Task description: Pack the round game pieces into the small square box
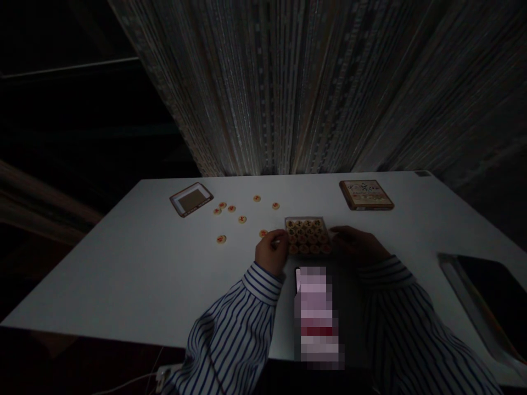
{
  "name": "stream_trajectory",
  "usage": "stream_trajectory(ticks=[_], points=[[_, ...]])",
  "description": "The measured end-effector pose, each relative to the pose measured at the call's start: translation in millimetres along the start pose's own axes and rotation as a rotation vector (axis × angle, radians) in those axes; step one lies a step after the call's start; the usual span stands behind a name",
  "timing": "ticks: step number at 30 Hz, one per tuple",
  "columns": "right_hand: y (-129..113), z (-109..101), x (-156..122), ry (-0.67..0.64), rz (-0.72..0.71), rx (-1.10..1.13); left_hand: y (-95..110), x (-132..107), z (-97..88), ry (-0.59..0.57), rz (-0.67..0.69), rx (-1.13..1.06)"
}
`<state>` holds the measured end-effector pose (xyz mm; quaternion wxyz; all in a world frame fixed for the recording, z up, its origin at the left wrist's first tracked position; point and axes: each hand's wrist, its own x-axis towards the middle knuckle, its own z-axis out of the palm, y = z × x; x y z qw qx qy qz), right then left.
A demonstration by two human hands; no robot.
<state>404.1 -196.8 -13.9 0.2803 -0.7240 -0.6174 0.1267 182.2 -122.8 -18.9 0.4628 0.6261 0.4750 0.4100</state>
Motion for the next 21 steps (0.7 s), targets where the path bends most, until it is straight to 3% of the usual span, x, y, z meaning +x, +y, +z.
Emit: stream_trajectory(ticks=[8, 21], points=[[-2.9, 2.2, 3.2, 0.238, -0.007, 0.078, 11.0, 2.3, -10.4, 0.088, 0.034, -0.032], [-18.6, 0.9, 7.7, 0.283, 0.098, 0.281, 14.4, -14.7, -48.4, 0.061, 0.001, -0.066]])
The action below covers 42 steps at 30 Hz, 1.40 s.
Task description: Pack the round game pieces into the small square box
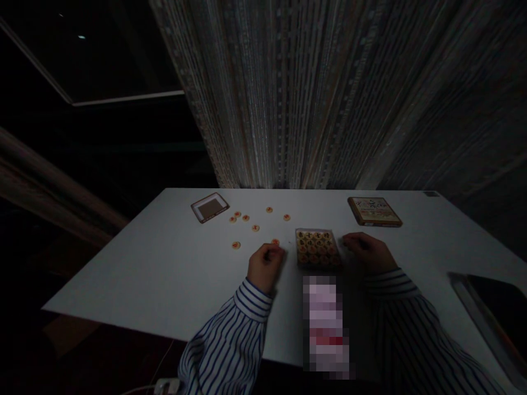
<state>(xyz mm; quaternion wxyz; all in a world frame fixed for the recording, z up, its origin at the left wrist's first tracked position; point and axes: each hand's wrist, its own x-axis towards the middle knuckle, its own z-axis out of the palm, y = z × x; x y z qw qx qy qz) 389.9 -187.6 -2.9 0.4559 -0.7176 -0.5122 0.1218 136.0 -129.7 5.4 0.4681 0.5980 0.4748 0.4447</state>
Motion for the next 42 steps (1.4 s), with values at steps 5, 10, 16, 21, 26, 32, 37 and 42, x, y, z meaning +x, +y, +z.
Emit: stream_trajectory(ticks=[5, 10, 16, 21, 26, 32, 37, 42], points=[[-12.1, 0.1, 2.5, -0.011, -0.016, -0.019, -1.7, -3.3, -22.1, 0.000, 0.051, 0.062], [-24.4, 0.1, 4.2, -0.044, -0.114, -0.048, 0.8, -4.4, -41.5, 0.012, 0.081, 0.090], [-37.3, 3.6, 8.9, -0.102, -0.166, -0.061, 4.1, -2.5, -60.7, 0.069, 0.073, 0.106], [-51.7, 2.2, 18.4, -0.103, -0.202, -0.085, 2.3, 6.8, -80.7, 0.112, 0.092, 0.161], [-67.4, 3.2, 31.5, -0.130, -0.283, -0.168, 2.2, 18.3, -96.7, 0.148, 0.120, 0.184], [-93.8, 16.2, 43.3, -0.196, -0.376, -0.239, 1.0, 30.5, -110.1, 0.206, 0.122, 0.196], [-111.4, 33.7, 52.4, -0.297, -0.430, -0.294, -2.6, 41.4, -120.6, 0.227, 0.122, 0.222], [-127.4, 57.2, 62.9, -0.401, -0.504, -0.324, -11.2, 54.1, -128.7, 0.219, 0.120, 0.298]])
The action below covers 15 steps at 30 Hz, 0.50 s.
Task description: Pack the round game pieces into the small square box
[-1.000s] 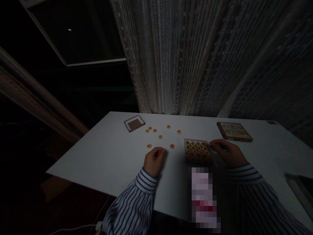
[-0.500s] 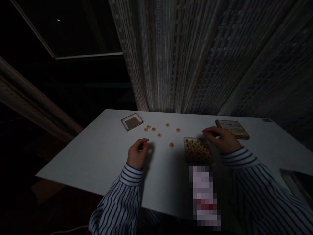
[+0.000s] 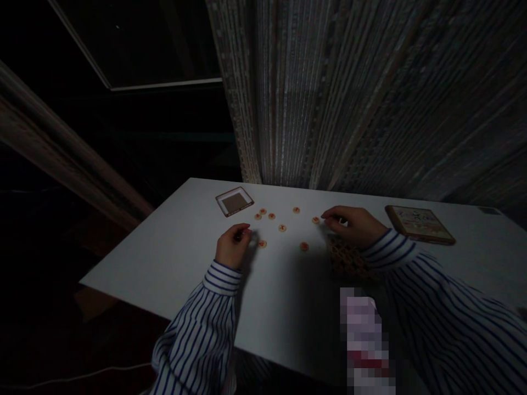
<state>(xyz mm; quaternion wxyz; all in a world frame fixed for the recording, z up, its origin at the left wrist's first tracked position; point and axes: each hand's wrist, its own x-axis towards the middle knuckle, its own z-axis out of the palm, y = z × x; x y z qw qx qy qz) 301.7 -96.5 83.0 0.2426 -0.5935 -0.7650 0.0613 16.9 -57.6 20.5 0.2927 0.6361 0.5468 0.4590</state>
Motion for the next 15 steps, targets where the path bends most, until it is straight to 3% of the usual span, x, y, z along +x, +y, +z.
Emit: stream_trajectory(ticks=[8, 15], points=[[-18.3, 30.0, 42.0, -0.144, -0.053, -0.041, -8.5, 21.7, 6.8, -0.034, 0.005, 0.181], [-29.7, 58.5, 68.1, -0.254, 0.004, -0.053, -21.6, 45.1, 22.8, -0.064, 0.052, 0.349]])
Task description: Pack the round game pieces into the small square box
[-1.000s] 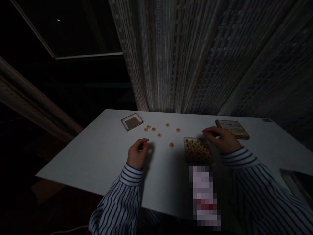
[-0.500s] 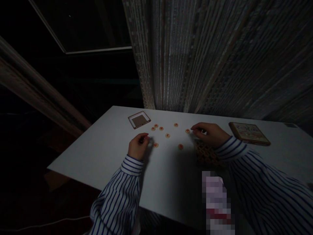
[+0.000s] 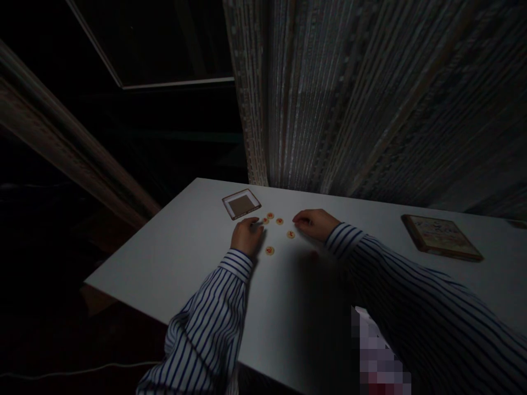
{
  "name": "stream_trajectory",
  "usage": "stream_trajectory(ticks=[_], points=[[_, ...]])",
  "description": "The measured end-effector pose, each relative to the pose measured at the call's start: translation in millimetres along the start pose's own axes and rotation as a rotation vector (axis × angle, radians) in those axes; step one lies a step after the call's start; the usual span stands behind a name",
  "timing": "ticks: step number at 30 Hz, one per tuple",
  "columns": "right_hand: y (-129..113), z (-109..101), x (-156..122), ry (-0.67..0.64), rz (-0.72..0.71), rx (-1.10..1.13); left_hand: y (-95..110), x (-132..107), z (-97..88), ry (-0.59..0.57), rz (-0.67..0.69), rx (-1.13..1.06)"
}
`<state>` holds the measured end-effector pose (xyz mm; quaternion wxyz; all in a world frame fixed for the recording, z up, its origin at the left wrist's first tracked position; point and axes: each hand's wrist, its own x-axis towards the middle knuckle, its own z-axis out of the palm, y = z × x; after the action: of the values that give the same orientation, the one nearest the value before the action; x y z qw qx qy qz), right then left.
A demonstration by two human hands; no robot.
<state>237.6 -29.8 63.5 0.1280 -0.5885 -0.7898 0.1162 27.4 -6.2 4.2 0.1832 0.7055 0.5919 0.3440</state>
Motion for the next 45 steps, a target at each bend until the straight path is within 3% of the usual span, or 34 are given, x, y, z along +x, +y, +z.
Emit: stream_trajectory(ticks=[10, 27, 31, 38, 45], points=[[-2.9, 28.1, 27.9, -0.053, 0.017, -0.032, -5.5, 18.8, 18.7, -0.079, 0.123, 0.258], [5.9, 33.2, 32.6, -0.105, 0.012, -0.060, -7.6, 29.1, 23.6, -0.138, 0.181, 0.329], [5.2, 30.4, 31.1, -0.099, 0.011, -0.060, -8.0, 28.7, 24.3, -0.099, 0.200, 0.300], [3.3, 28.6, 28.6, -0.081, 0.001, -0.047, -5.8, 24.9, 16.0, 0.120, 0.368, 0.245], [-1.9, 22.0, 23.9, -0.047, -0.013, -0.037, 3.8, 19.1, 3.2, 0.160, 0.448, 0.212]])
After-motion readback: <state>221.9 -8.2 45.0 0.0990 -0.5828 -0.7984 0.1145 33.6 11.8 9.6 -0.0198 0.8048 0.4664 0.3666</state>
